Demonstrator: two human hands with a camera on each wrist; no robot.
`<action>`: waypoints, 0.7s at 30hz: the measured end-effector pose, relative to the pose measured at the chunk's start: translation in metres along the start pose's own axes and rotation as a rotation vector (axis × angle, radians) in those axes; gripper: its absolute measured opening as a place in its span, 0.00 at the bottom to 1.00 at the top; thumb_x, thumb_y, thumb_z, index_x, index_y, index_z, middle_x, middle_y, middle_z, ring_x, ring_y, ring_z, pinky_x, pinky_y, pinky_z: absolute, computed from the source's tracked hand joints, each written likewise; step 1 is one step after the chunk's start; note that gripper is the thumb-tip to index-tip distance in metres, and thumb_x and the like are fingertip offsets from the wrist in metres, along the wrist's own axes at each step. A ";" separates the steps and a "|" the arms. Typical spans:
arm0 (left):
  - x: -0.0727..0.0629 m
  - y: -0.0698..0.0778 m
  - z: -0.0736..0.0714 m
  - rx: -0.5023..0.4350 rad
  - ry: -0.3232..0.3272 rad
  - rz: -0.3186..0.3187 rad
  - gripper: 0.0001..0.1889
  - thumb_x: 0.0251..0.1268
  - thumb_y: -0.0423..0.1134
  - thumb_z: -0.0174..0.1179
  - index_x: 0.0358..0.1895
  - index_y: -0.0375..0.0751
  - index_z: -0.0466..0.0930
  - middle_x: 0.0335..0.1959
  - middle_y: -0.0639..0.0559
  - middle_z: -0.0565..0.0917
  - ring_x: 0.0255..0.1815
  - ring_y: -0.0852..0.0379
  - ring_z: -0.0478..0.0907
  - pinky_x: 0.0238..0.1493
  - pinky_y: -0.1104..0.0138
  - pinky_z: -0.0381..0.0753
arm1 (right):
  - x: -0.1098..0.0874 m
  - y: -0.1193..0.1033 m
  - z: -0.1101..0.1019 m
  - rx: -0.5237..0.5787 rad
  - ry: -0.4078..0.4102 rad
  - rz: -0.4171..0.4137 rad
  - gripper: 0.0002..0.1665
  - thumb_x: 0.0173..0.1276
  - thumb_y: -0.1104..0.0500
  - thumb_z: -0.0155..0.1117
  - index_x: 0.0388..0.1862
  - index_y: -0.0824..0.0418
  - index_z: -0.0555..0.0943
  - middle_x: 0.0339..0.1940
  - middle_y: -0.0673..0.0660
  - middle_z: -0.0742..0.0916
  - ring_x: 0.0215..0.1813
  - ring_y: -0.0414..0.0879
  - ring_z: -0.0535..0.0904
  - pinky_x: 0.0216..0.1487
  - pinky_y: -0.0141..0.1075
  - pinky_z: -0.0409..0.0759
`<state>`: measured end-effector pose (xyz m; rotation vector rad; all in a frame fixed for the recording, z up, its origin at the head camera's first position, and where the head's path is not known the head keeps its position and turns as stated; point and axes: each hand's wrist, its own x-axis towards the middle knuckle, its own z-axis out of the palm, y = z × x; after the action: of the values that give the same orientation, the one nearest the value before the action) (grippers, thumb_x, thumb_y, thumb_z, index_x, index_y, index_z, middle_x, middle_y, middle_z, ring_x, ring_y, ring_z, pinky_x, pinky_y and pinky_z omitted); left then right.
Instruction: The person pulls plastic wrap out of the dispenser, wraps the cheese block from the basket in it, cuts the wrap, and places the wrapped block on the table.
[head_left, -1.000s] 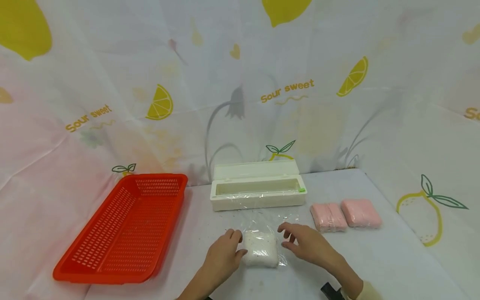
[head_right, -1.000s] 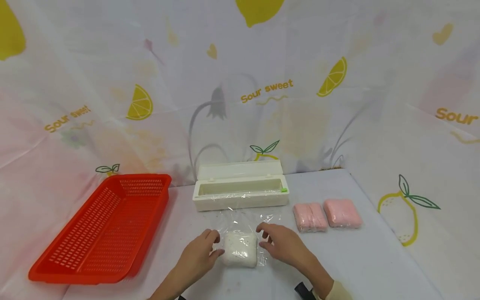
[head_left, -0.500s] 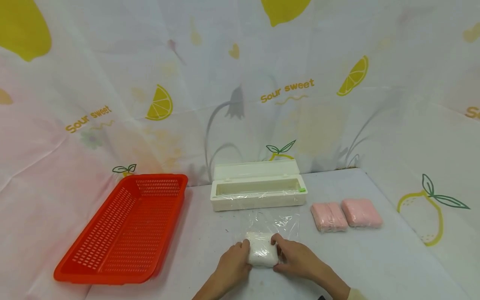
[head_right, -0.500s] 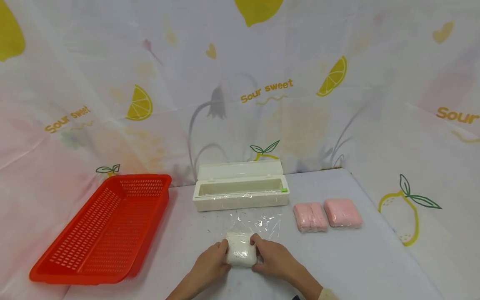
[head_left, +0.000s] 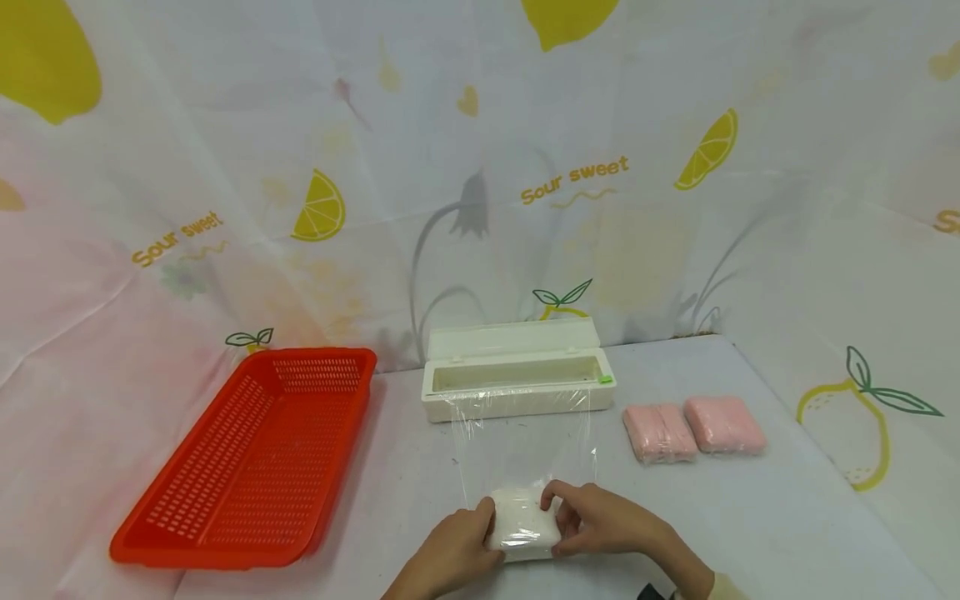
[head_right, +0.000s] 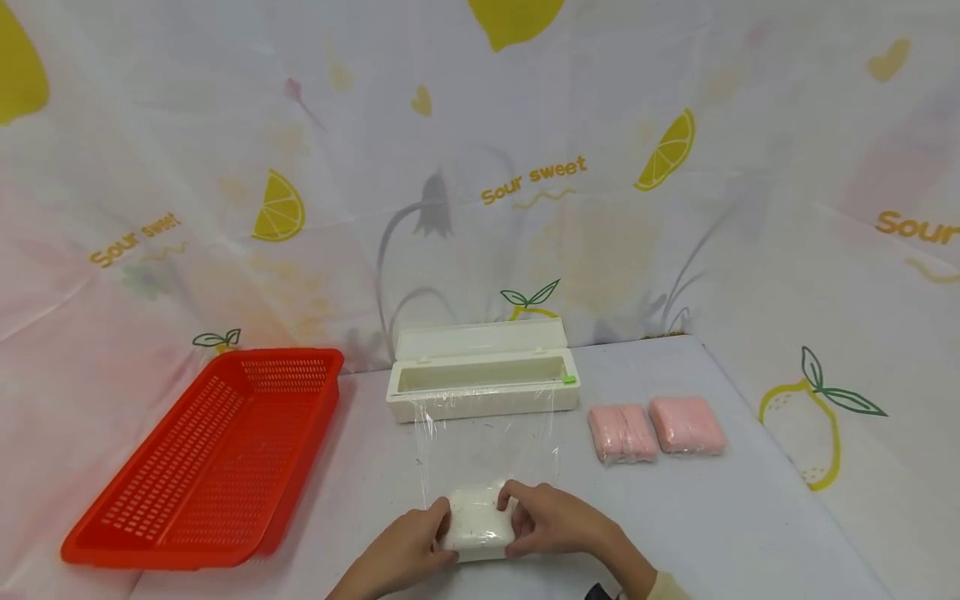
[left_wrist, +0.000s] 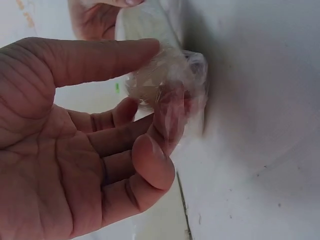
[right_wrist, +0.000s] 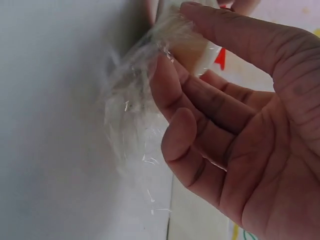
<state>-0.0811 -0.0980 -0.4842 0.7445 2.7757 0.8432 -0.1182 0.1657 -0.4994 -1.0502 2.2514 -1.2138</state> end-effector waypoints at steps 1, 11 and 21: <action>-0.001 0.000 -0.001 -0.014 -0.018 -0.009 0.18 0.50 0.37 0.70 0.33 0.46 0.66 0.19 0.64 0.66 0.19 0.67 0.62 0.22 0.71 0.65 | 0.000 -0.001 -0.001 0.013 -0.012 -0.003 0.27 0.59 0.54 0.76 0.52 0.54 0.71 0.27 0.38 0.83 0.29 0.31 0.77 0.33 0.29 0.77; 0.021 -0.008 -0.021 -0.251 -0.028 -0.052 0.14 0.64 0.43 0.67 0.39 0.44 0.69 0.25 0.59 0.80 0.22 0.66 0.73 0.24 0.69 0.72 | 0.004 -0.008 -0.027 -0.060 0.054 0.006 0.22 0.70 0.51 0.65 0.58 0.60 0.76 0.32 0.42 0.86 0.35 0.33 0.81 0.36 0.32 0.79; 0.068 -0.019 -0.029 -0.160 0.233 -0.074 0.09 0.72 0.41 0.59 0.40 0.40 0.72 0.18 0.57 0.74 0.16 0.63 0.69 0.17 0.68 0.69 | 0.030 -0.004 -0.042 -0.068 0.210 0.025 0.20 0.77 0.55 0.57 0.61 0.65 0.74 0.29 0.52 0.86 0.30 0.43 0.81 0.29 0.34 0.77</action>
<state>-0.1555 -0.0919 -0.4703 0.5441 2.8670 1.1899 -0.1627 0.1646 -0.4722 -0.9550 2.4722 -1.2992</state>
